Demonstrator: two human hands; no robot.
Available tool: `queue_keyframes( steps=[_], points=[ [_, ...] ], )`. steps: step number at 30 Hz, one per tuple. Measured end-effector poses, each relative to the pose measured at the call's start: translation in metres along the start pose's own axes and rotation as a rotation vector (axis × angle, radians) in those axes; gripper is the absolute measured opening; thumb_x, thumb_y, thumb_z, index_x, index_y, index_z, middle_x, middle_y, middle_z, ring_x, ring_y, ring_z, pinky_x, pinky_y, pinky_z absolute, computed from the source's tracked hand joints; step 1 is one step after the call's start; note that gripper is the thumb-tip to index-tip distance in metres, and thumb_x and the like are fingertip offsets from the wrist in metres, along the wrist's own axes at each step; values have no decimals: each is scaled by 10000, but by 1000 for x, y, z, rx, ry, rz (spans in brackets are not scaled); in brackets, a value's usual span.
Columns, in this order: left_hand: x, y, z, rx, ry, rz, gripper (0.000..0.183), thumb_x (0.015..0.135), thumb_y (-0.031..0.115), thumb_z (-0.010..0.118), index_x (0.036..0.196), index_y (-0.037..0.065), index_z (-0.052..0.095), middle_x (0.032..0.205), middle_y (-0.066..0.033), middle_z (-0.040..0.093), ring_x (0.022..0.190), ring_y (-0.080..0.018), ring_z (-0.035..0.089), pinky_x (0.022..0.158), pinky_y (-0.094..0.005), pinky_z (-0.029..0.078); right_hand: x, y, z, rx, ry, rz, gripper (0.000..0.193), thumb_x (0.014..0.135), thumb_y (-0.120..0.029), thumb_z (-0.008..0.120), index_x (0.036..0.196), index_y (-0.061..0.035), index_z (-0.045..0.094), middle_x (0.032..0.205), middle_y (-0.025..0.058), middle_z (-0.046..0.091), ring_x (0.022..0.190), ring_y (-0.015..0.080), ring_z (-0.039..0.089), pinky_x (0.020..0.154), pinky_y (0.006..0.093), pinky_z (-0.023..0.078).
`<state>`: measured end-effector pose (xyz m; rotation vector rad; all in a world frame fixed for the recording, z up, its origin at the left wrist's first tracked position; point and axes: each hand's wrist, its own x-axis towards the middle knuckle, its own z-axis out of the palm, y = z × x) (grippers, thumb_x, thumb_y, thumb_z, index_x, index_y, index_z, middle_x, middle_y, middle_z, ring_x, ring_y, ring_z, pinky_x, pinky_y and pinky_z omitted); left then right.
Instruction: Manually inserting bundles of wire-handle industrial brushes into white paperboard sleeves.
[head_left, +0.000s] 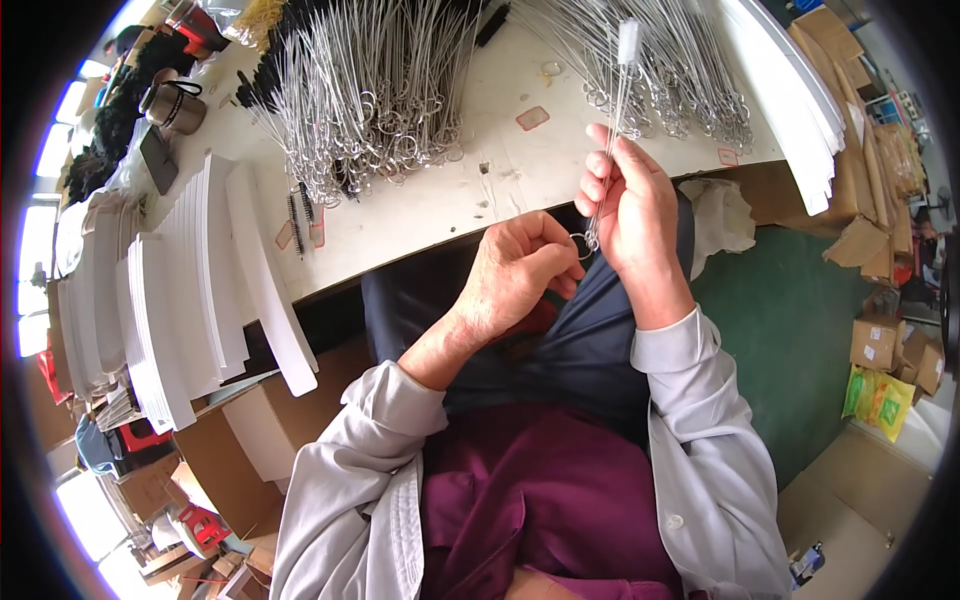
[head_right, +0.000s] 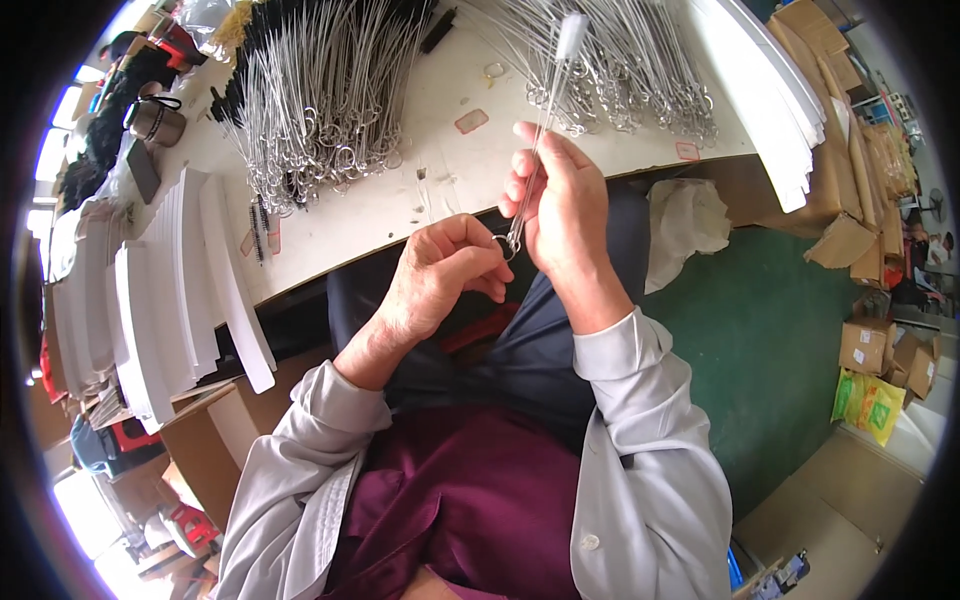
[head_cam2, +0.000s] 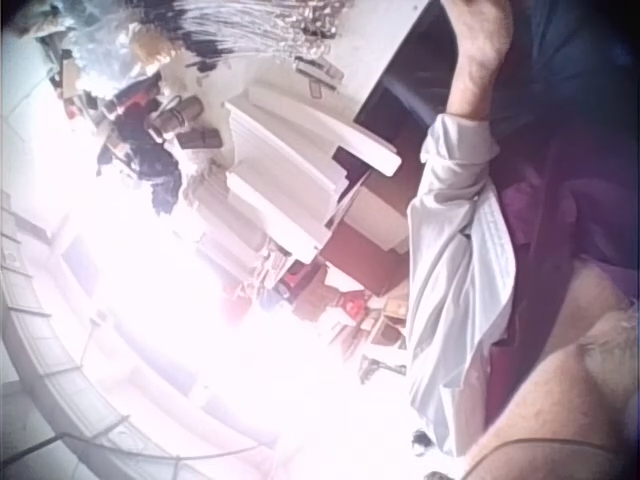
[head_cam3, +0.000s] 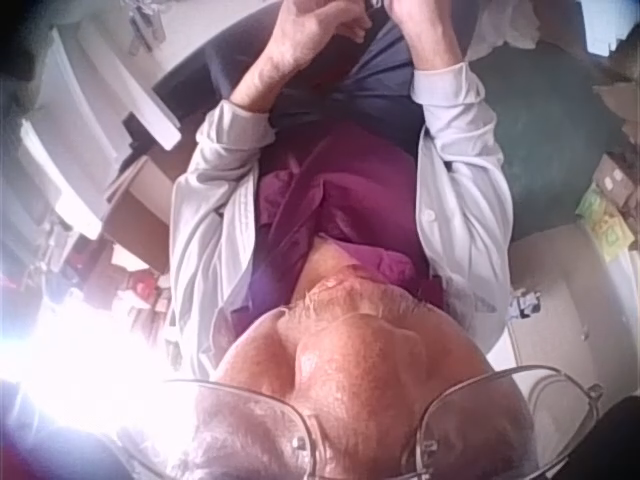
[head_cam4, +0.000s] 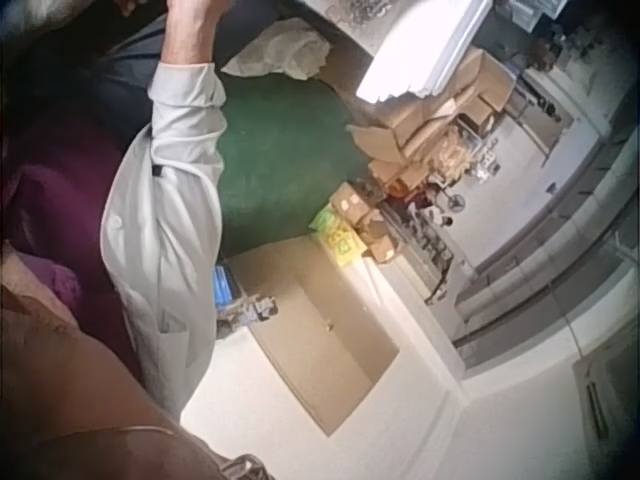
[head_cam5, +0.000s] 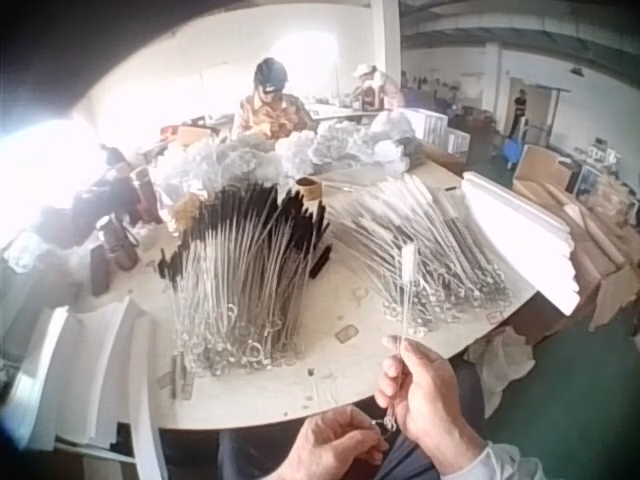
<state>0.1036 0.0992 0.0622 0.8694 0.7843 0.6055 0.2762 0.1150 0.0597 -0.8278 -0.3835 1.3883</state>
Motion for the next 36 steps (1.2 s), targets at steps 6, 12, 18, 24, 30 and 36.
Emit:
queue_keyframes(
  steps=[6,12,18,24,30,36],
  points=[
    [-29,3,-9,338,21,11,69,915,51,617,923,-17,624,856,-93,720,774,-129,687,731,-268,558,-16,15,5,-38,-94,-4,241,1083,-209,547,1134,15,621,826,80,660,677,184,665,608,325,568],
    [-52,-1,-21,423,60,10,81,912,35,623,972,-20,632,894,-86,721,821,-118,678,772,-265,548,-33,13,15,-252,-42,-44,239,1065,-234,597,1094,-3,651,869,105,718,737,192,703,699,314,573],
    [-58,8,-17,490,85,312,275,938,42,607,1197,-48,619,1016,-88,711,1006,-129,666,902,-286,522,-44,21,18,-326,-66,-116,243,1067,-244,599,1085,-5,638,916,135,744,781,197,721,753,318,576],
    [-60,7,-7,409,69,237,234,1000,114,608,1180,-24,667,893,-28,695,822,-70,584,730,-245,463,-55,25,20,-319,-56,-108,230,1072,-226,591,1081,2,623,920,149,739,800,209,726,776,327,587],
    [-66,10,-13,568,73,150,187,1010,153,613,1031,0,718,725,-5,665,636,-46,518,579,-238,406,-60,33,15,-323,-86,-108,234,1079,-228,580,1083,2,625,917,143,747,801,186,721,771,302,581],
    [-69,6,-23,582,22,81,208,1024,148,594,902,-11,647,710,-37,664,669,-97,648,597,-258,488,-68,33,12,-433,-95,-82,239,1089,-252,558,1098,-27,639,967,138,747,855,209,731,773,315,575]
  ],
)
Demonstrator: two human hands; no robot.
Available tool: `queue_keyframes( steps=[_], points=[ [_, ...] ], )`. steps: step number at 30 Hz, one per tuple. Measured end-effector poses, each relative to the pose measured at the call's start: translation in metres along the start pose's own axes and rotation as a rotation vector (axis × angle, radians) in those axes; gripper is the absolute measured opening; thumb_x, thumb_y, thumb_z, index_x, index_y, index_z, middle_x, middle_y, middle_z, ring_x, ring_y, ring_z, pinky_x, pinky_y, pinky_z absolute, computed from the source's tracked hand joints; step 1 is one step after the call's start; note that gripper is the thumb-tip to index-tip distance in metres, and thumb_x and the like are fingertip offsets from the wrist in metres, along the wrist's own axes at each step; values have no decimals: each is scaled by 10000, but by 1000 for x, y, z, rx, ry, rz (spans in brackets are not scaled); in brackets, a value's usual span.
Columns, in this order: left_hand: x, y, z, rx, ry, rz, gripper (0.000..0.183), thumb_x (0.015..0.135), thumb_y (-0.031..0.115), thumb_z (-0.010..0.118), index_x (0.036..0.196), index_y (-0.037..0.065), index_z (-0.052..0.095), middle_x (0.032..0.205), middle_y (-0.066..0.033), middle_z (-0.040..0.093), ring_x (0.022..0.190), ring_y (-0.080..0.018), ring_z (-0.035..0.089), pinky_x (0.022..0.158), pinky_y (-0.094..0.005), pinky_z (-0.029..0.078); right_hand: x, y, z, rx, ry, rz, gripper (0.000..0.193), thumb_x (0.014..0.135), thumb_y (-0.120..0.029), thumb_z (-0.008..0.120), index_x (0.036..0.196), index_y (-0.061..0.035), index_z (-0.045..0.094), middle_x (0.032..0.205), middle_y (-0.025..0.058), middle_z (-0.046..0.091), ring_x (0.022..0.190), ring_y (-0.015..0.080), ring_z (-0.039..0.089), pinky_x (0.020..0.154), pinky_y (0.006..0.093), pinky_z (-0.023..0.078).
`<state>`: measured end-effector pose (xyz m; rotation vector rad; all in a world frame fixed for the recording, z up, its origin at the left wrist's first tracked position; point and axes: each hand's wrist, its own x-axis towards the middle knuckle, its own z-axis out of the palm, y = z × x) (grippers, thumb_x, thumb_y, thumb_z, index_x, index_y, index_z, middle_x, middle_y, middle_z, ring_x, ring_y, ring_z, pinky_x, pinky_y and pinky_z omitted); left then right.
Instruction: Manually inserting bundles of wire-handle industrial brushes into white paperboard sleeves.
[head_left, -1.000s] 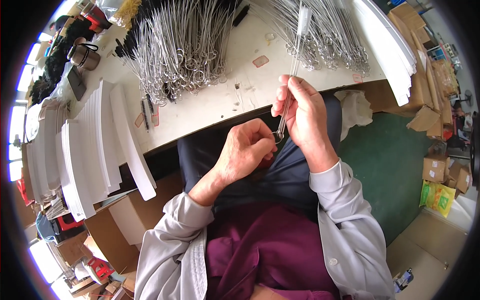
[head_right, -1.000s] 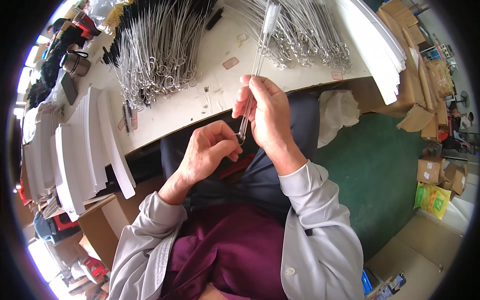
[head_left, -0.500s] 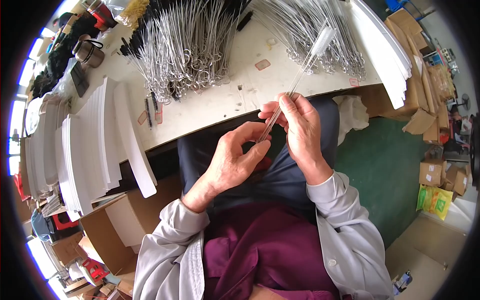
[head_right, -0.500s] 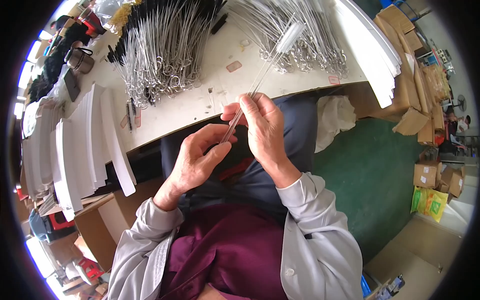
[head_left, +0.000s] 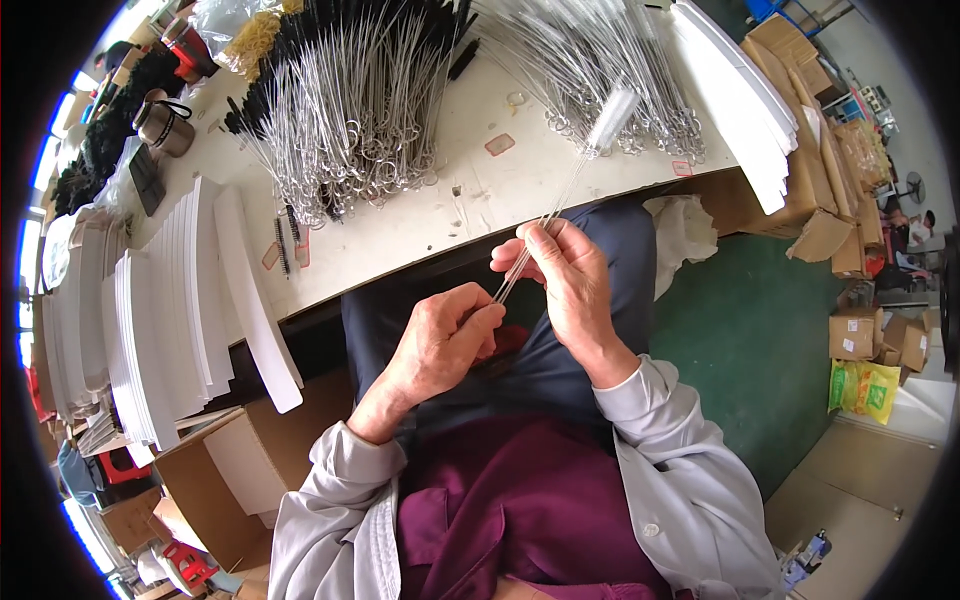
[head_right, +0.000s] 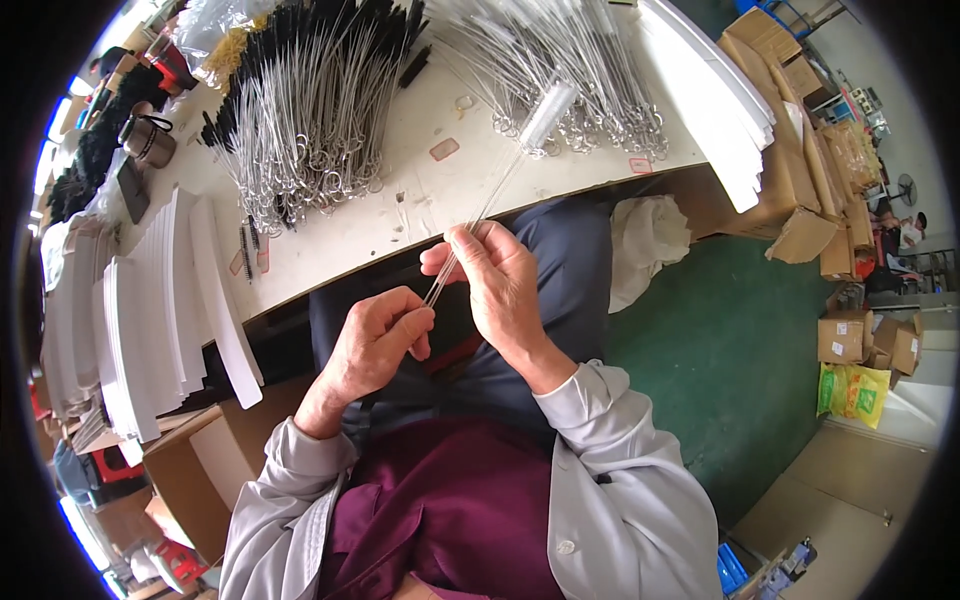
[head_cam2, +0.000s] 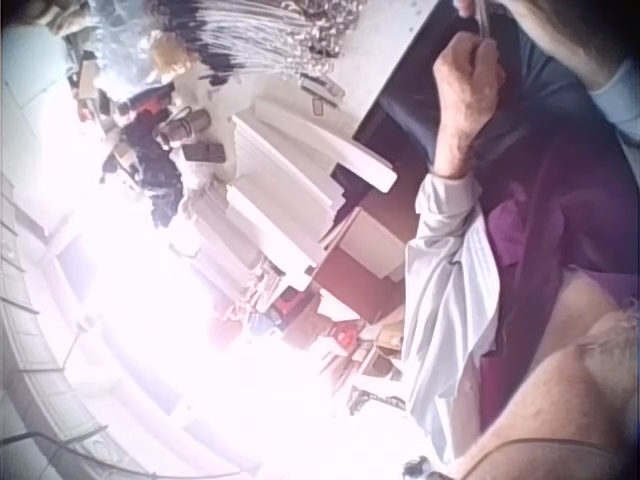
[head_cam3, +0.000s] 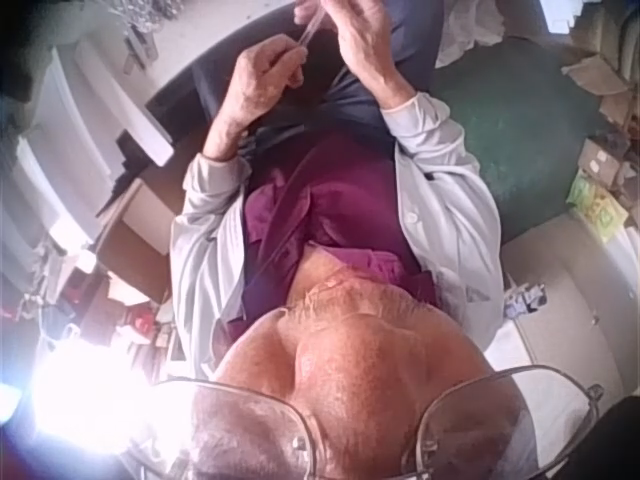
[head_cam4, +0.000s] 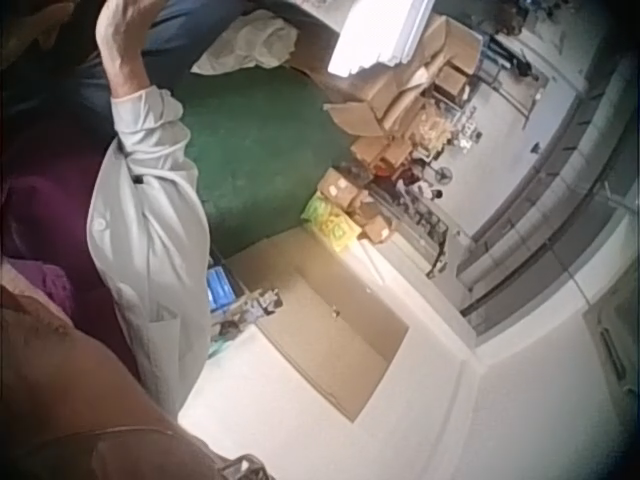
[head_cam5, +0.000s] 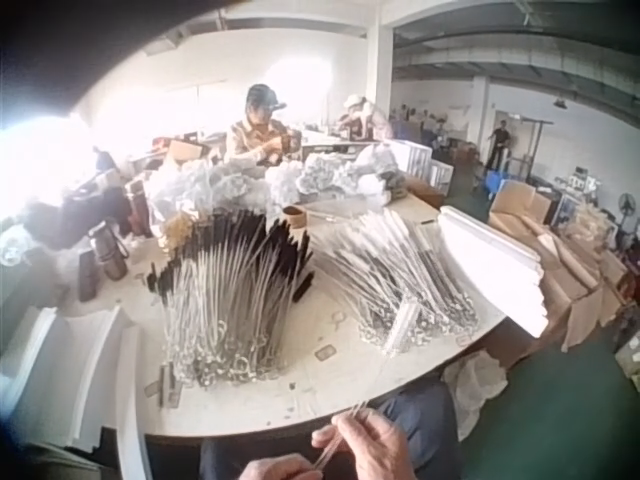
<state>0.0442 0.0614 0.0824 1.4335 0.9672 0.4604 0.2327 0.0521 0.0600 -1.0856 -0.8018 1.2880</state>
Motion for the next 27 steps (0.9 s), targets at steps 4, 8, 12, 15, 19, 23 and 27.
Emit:
queue_keyframes(
  steps=[4,8,12,15,19,23,27],
  points=[
    [-5,-8,0,-188,36,-43,219,1034,145,583,885,-9,628,711,-50,663,658,-110,656,597,-256,507,-1,3,-3,32,-25,2,249,1088,-263,560,1103,-30,648,970,141,749,853,202,735,775,306,576],
    [-11,-6,-10,-133,39,-30,213,1034,139,584,886,-7,631,720,-52,661,652,-106,650,595,-251,509,-2,3,-4,4,-73,28,297,1079,-295,580,1077,-7,650,938,116,753,804,150,721,723,275,572],
    [-12,-5,-20,-54,24,-20,209,1032,141,593,890,-7,635,720,-42,654,642,-98,632,593,-250,500,-12,-4,-10,-406,-44,-185,262,1063,-243,612,1038,14,659,875,110,743,761,156,715,689,295,575],
    [-15,-6,-24,-41,35,-8,204,1031,148,599,904,-5,647,714,-33,646,636,-89,615,593,-249,494,-13,-11,-14,-766,-37,-520,132,993,-106,688,978,23,663,789,117,721,692,213,718,635,319,565],
    [-15,-6,-27,30,-2,-31,186,1022,140,599,910,8,667,707,-13,639,631,-75,598,578,-251,486,-15,-36,-5,-1061,-162,-992,208,844,-90,810,991,-11,687,933,104,717,870,304,694,798,391,562],
    [-16,-6,-30,132,-48,41,175,1007,135,612,901,7,669,696,-12,635,615,-76,597,561,-258,485,-3,-47,7,-1223,-483,-794,337,838,-228,812,1061,-14,678,1022,109,695,994,308,654,932,436,507],
    [-15,0,-40,171,-56,46,155,1003,119,616,928,1,684,700,-19,638,619,-80,606,563,-260,493,-6,-35,-8,-1213,-623,-628,148,880,-157,765,955,-54,688,760,66,667,733,259,675,672,398,537]
  ],
)
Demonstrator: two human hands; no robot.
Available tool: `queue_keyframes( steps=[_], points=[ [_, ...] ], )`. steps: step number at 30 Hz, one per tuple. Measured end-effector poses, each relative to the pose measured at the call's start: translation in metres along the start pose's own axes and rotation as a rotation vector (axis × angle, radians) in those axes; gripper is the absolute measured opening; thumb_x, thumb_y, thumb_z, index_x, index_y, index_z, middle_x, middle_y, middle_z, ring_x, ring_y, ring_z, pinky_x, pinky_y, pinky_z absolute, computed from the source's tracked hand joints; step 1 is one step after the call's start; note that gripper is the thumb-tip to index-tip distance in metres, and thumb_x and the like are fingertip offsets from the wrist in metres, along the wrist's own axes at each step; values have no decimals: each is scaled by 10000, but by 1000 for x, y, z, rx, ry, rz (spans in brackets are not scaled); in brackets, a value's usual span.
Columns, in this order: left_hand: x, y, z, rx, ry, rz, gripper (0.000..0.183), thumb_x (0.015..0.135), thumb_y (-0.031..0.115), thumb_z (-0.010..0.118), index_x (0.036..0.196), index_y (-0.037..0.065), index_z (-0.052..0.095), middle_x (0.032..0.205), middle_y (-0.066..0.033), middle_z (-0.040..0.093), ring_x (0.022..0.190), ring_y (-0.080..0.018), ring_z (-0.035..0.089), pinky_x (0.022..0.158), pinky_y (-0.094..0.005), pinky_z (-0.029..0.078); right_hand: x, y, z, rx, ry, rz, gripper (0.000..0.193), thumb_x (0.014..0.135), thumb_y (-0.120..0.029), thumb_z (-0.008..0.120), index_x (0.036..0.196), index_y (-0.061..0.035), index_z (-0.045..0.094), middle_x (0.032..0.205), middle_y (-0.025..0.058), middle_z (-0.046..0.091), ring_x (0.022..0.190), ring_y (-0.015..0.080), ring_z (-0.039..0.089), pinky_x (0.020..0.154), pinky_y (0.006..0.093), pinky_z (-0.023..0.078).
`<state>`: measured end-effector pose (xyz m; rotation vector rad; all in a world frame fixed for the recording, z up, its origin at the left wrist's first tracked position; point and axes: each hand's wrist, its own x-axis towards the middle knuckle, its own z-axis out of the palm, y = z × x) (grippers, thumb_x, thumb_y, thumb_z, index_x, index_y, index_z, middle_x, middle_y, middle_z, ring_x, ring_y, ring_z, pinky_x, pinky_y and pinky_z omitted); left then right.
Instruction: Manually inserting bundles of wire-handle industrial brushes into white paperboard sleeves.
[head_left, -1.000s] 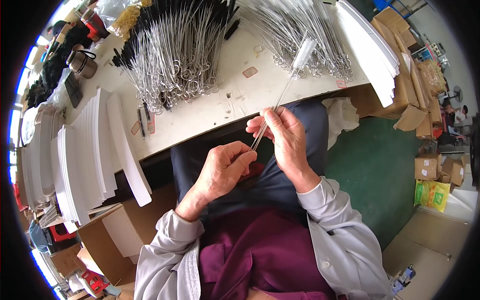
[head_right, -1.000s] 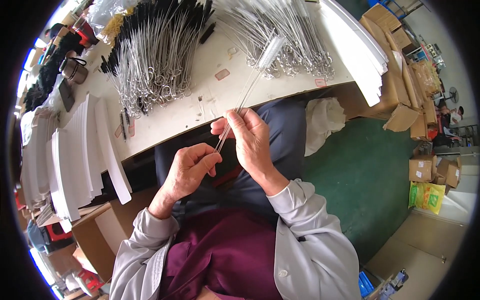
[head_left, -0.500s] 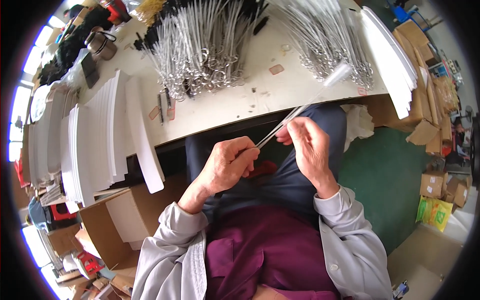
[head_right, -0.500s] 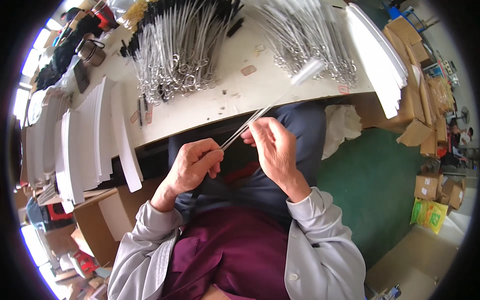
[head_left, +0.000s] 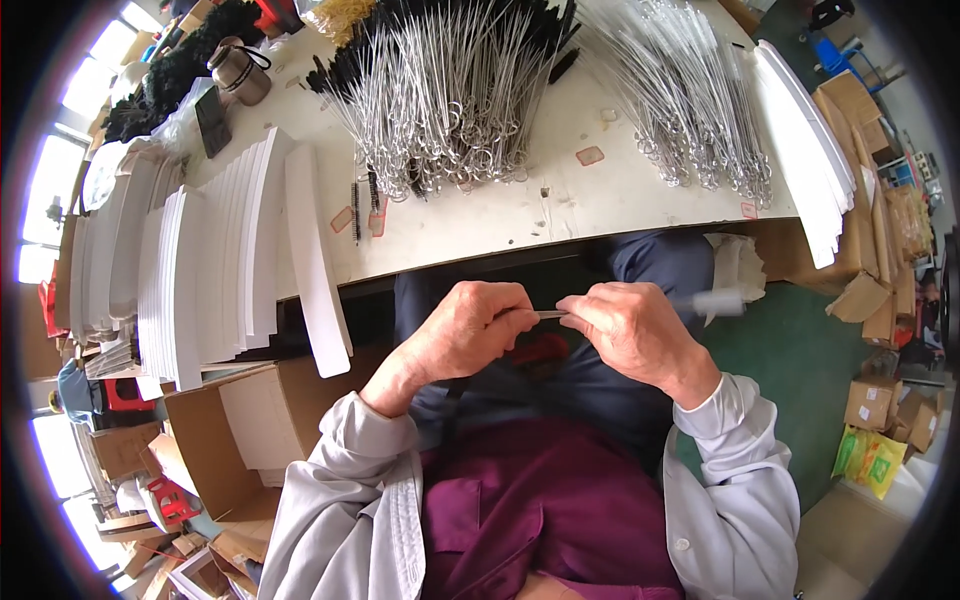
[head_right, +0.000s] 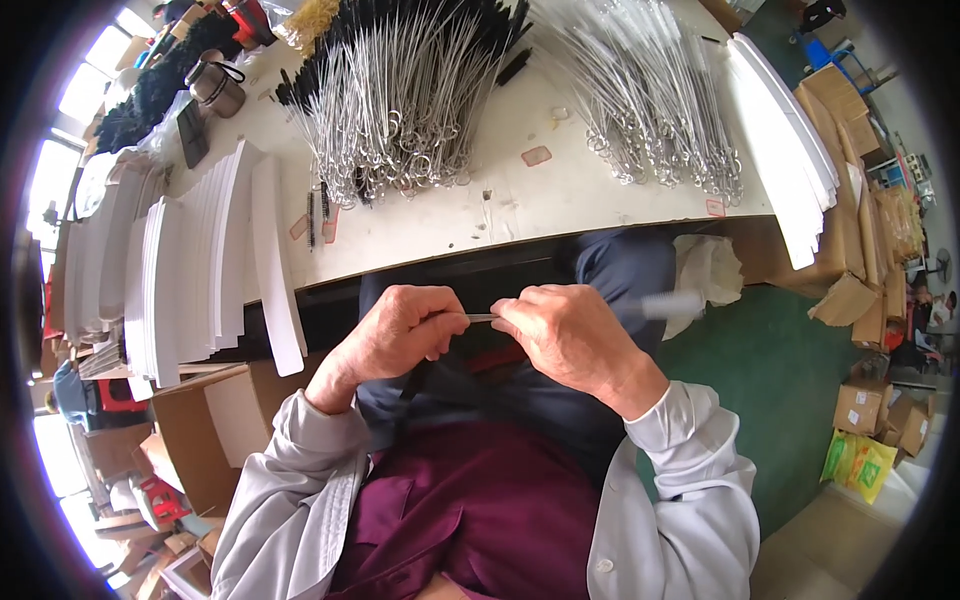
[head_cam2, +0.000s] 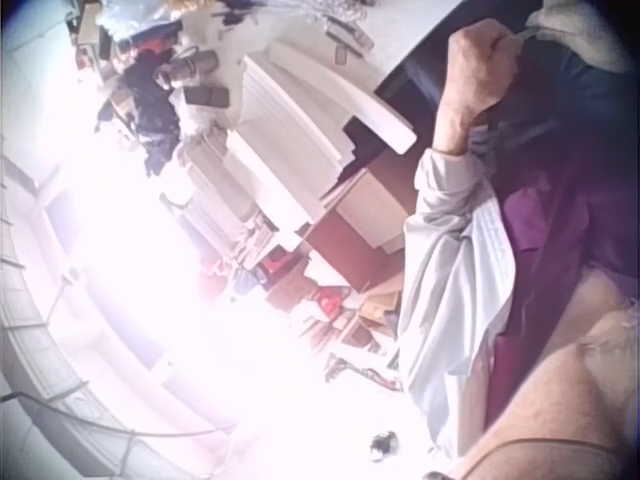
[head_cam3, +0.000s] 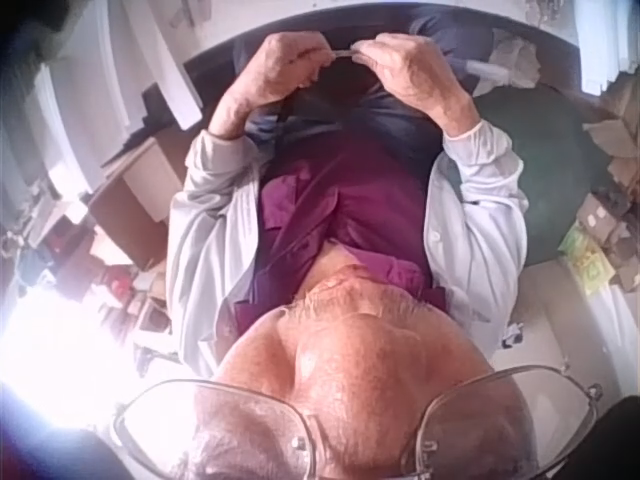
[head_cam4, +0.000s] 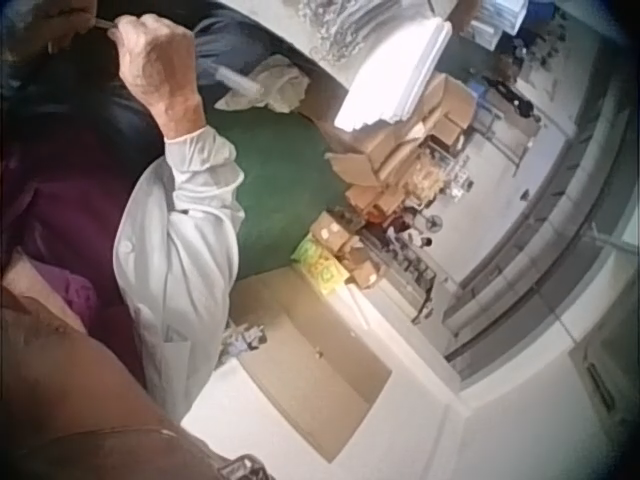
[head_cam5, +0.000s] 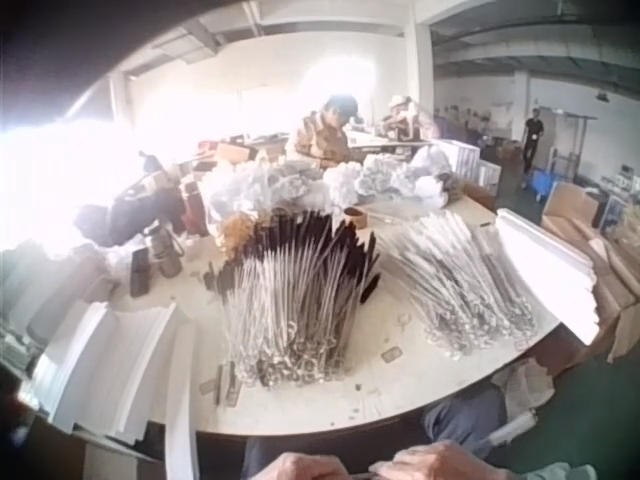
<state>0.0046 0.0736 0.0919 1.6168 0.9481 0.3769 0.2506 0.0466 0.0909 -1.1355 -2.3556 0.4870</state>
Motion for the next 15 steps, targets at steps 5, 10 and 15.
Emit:
queue_keyframes(
  steps=[5,10,15],
  points=[
    [0,-8,-7,-184,-11,-93,164,1005,91,597,1062,-12,711,714,-36,644,633,-92,620,578,-258,516,-1,0,-3,20,-18,18,101,879,-122,753,943,-72,693,738,67,649,704,263,674,600,394,536],
    [5,-9,-15,-323,-44,-105,187,1016,37,570,1123,-36,705,770,-61,683,686,-113,665,639,-253,559,-6,5,1,66,-6,56,77,888,-94,732,942,-63,687,758,79,667,712,280,682,607,400,541],
    [10,-11,-16,-272,44,-31,196,1013,30,566,1135,-38,705,805,-70,706,705,-120,682,666,-254,571,-10,10,4,128,25,77,43,904,-59,698,943,-56,679,811,102,699,742,307,697,625,407,551]
  ],
)
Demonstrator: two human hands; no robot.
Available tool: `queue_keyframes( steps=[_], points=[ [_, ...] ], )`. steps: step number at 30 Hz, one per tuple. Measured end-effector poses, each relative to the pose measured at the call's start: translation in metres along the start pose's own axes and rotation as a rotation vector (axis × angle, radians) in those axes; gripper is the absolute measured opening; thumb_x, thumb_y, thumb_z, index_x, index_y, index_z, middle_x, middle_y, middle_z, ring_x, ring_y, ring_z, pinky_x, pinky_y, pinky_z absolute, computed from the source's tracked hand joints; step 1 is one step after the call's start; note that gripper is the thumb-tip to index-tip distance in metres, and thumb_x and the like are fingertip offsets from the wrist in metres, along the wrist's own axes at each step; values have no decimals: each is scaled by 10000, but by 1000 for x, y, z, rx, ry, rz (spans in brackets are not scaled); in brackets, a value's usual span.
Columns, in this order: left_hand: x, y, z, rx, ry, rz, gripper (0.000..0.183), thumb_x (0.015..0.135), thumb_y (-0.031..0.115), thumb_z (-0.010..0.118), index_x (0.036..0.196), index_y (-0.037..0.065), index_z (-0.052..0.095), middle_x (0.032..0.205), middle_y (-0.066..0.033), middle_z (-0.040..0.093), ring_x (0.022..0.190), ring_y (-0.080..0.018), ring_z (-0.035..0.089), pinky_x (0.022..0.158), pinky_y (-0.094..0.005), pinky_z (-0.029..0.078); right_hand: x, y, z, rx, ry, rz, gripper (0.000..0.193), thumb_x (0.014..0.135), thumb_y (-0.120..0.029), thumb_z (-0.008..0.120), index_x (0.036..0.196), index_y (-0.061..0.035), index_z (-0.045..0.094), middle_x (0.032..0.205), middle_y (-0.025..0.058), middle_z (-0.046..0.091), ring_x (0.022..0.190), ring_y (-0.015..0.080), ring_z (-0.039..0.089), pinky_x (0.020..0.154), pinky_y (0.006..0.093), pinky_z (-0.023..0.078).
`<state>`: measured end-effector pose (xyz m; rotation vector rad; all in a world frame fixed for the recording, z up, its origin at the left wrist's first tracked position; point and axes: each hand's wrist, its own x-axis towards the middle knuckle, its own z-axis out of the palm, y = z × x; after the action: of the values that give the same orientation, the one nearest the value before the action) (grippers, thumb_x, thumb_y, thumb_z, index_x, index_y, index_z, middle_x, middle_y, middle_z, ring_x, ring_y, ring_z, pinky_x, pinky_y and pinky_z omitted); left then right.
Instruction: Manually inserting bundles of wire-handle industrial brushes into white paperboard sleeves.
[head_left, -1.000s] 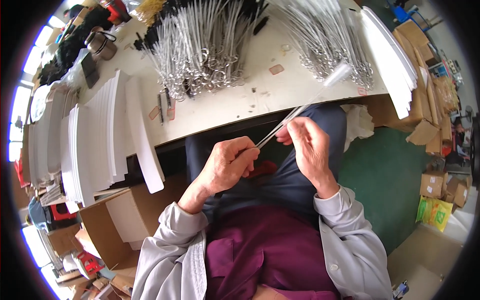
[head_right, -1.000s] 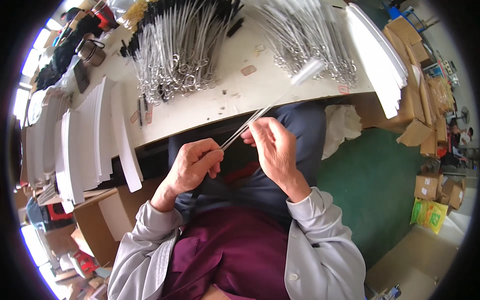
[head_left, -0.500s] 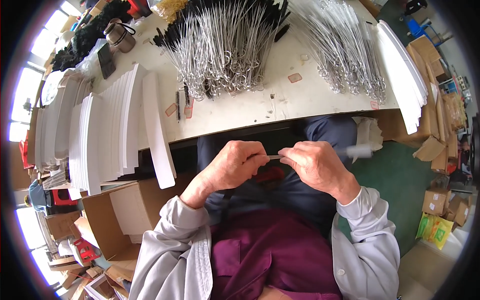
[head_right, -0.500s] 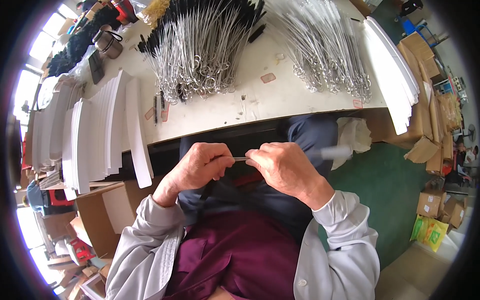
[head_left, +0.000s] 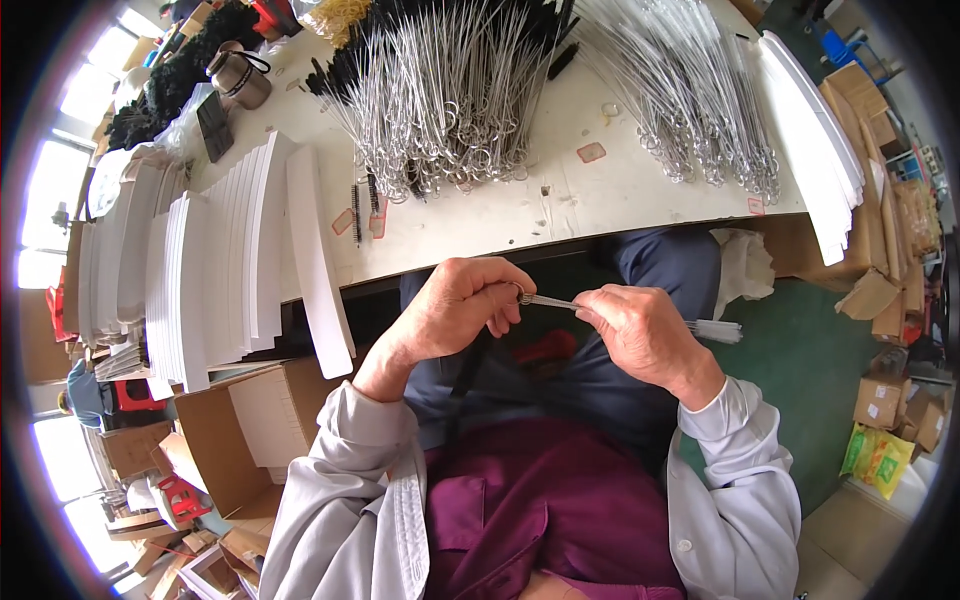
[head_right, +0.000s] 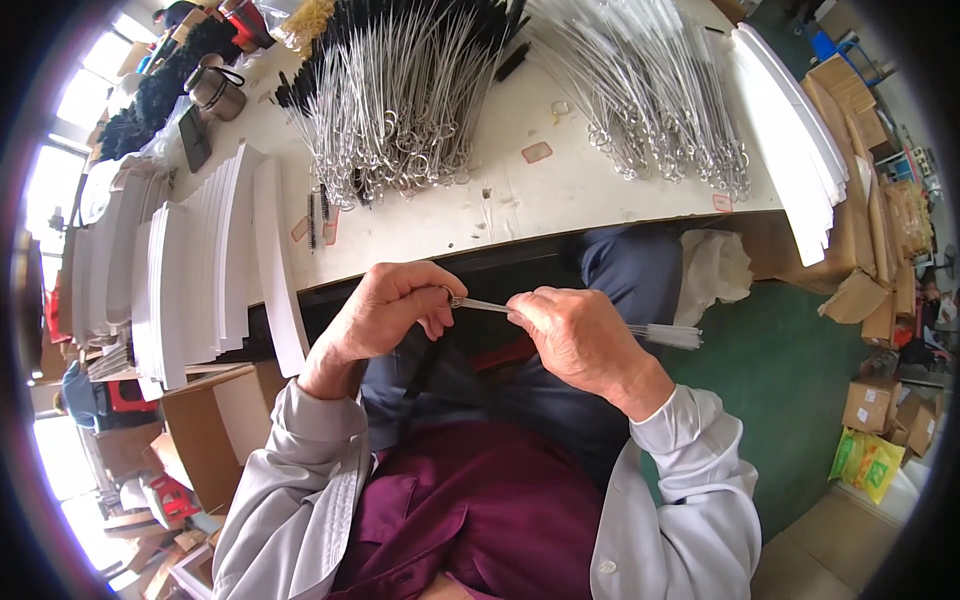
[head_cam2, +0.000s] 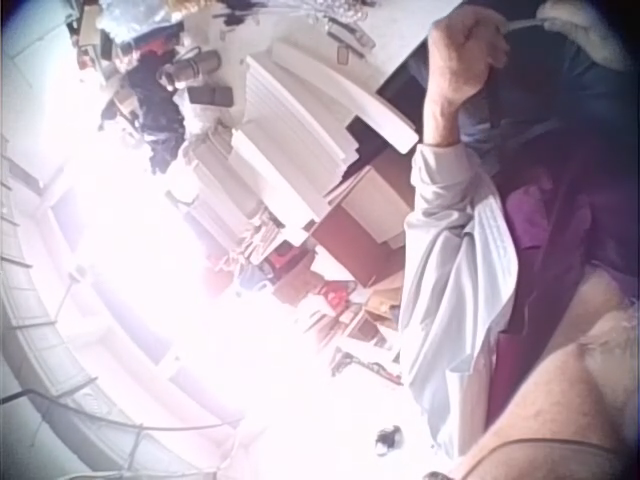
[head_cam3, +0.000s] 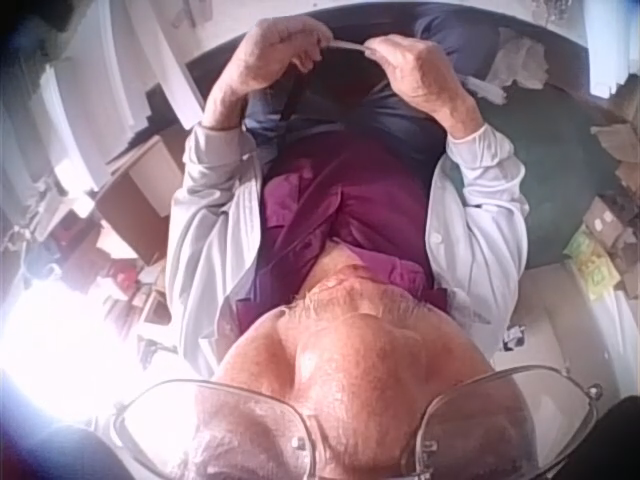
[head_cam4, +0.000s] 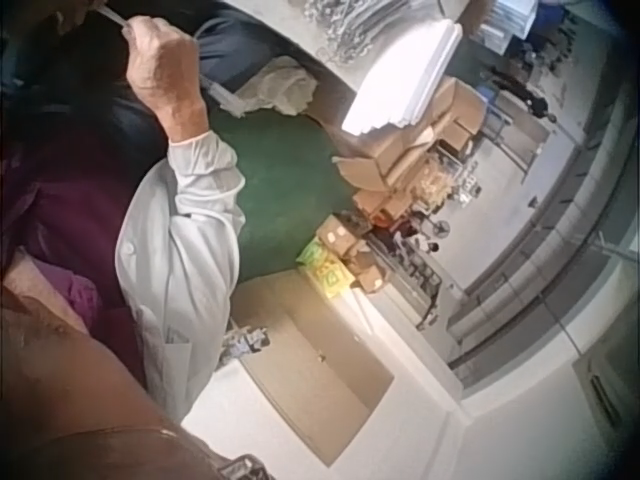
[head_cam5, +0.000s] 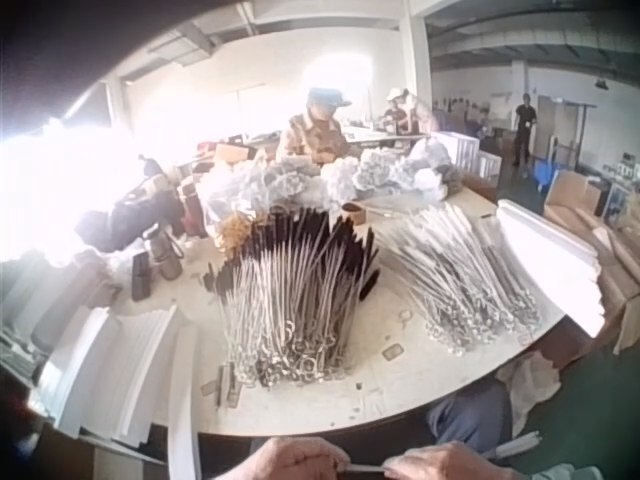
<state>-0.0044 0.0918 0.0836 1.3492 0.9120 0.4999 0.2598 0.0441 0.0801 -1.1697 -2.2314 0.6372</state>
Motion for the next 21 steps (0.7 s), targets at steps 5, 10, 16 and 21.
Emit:
queue_keyframes(
  steps=[5,10,16,21],
  points=[
    [11,4,-3,58,117,31,175,1001,36,596,1117,-39,704,803,-66,706,708,-107,675,671,-250,560,0,5,-7,9,90,75,38,933,-47,668,961,-23,662,845,151,696,757,370,685,630,437,539],
    [37,11,-6,424,409,139,151,967,87,675,1065,-28,691,757,-68,701,670,-121,666,627,-269,529,13,27,-30,339,353,365,222,1066,-159,578,1006,23,692,689,46,586,634,101,560,558,273,426],
    [72,25,-11,1042,674,524,143,911,102,707,1035,32,695,814,-140,689,692,-321,694,654,-390,561,59,44,-76,745,611,416,269,1080,-238,579,1100,-3,708,726,-45,527,585,-4,395,482,180,287],
    [86,23,-17,1137,608,319,207,909,195,715,1062,56,693,796,-167,692,749,-389,695,696,-464,565,90,67,-83,1171,598,434,242,1061,-182,586,1140,25,684,778,-9,578,552,23,407,457,193,305]
  ],
)
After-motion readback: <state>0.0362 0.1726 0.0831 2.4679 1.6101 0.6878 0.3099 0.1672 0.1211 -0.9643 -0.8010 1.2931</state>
